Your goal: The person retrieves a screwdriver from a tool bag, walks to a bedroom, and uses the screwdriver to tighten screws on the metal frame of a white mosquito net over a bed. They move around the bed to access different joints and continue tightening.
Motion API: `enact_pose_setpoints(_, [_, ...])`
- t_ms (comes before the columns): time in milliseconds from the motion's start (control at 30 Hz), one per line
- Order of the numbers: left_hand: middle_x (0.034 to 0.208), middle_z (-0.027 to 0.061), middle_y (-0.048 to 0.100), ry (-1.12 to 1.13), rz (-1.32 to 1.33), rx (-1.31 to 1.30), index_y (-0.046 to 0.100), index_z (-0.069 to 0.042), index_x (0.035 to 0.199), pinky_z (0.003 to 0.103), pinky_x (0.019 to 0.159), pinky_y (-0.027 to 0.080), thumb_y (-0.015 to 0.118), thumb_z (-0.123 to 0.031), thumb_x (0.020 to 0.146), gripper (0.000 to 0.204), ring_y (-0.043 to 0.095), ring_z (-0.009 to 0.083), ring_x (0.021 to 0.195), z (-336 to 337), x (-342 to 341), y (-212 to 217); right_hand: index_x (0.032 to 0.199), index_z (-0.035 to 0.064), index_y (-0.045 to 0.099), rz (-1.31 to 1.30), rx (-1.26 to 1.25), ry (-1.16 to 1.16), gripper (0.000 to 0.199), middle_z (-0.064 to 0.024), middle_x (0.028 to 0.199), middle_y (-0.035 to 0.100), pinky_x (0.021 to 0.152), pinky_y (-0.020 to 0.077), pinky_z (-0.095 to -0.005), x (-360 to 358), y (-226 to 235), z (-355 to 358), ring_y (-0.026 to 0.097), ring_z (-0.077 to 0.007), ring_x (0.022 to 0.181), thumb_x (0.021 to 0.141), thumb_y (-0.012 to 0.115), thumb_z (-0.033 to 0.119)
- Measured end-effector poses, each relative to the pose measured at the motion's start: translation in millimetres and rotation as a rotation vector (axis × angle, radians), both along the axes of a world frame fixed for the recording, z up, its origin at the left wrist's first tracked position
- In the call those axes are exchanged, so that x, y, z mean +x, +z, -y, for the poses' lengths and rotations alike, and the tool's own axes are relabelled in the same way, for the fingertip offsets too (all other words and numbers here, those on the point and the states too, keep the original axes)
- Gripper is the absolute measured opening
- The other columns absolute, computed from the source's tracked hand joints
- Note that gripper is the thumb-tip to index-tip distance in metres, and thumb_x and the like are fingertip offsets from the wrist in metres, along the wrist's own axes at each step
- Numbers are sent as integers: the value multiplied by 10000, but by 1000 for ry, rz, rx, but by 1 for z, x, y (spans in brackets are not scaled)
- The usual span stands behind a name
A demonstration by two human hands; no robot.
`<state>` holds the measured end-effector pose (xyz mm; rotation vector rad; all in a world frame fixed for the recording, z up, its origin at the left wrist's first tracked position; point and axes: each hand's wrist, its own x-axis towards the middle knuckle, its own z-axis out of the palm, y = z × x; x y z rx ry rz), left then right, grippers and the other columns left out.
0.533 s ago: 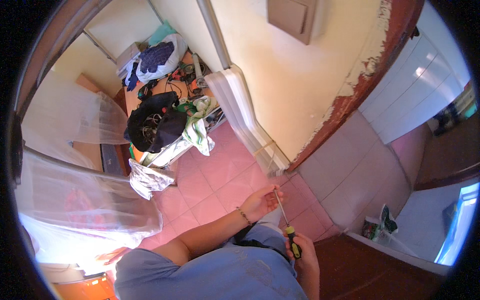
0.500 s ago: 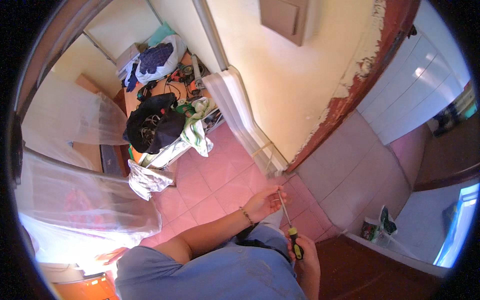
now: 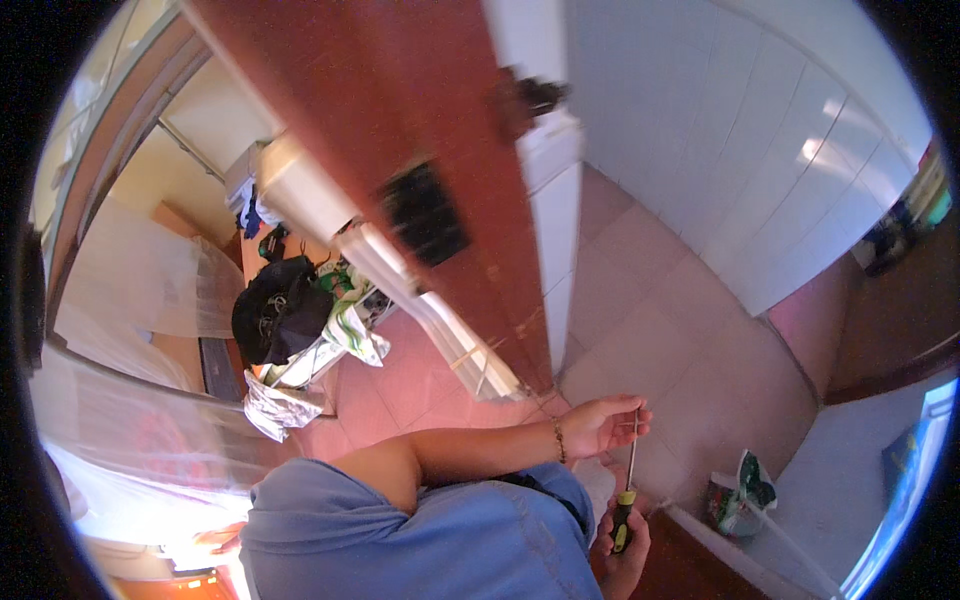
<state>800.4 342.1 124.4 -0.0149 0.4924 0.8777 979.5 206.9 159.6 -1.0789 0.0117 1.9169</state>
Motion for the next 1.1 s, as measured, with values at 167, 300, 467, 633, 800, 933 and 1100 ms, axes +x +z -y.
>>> enact_pose_setpoints(167, [959,39,632,93,65,-23,593,-113,991,265,737,508,583,-213,894,140,605,170,921,-62,28,-22,1028,-62,534,79,18,246,371,-68,682,534,382,318,-214,57,-15,-91,441,-116,455,849,480,259])
enact_pose_setpoints(300, [971,40,626,222,12,-152,591,-110,991,273,750,512,563,-192,905,122,598,187,951,-108,55,-22,1064,-67,539,151,130,503,373,-69,701,548,416,353,-239,102,-12,-184,456,-123,480,847,477,230])
enact_pose_setpoints(467, [987,45,622,412,-125,-212,579,-107,1008,284,765,519,560,-192,907,134,595,211,962,-179,85,-10,1095,-34,549,222,135,793,327,-62,721,566,447,371,-227,146,7,-300,474,-116,506,861,459,178])
enact_pose_setpoints(633, [983,42,622,678,-41,-225,579,-109,1011,274,748,512,560,-205,907,143,596,199,948,-247,65,-25,1053,-11,557,278,276,1032,274,-53,707,567,441,374,-234,117,-8,-422,495,-116,518,881,469,183])
enact_pose_setpoints(800, [949,21,630,838,-130,-274,585,-116,999,236,651,487,552,-211,913,133,602,166,849,-338,-10,-37,1044,-3,546,221,275,1096,254,-54,729,569,433,380,-236,26,-17,-514,499,-118,520,887,481,185])
enact_pose_setpoints(933, [914,12,640,819,-58,-189,594,-122,990,225,614,487,543,-210,917,125,616,148,805,-442,-55,-35,1146,-8,499,-14,69,992,385,-64,777,550,414,371,-216,-12,-19,-604,474,-121,526,877,498,267])
enact_pose_setpoints(1100, [951,23,625,793,-80,-37,589,-109,964,245,661,482,550,-235,915,141,598,136,844,-564,-108,-30,1182,-19,478,-435,-197,906,443,-72,794,525,396,348,-212,-57,-30,-735,444,-121,533,870,489,296])
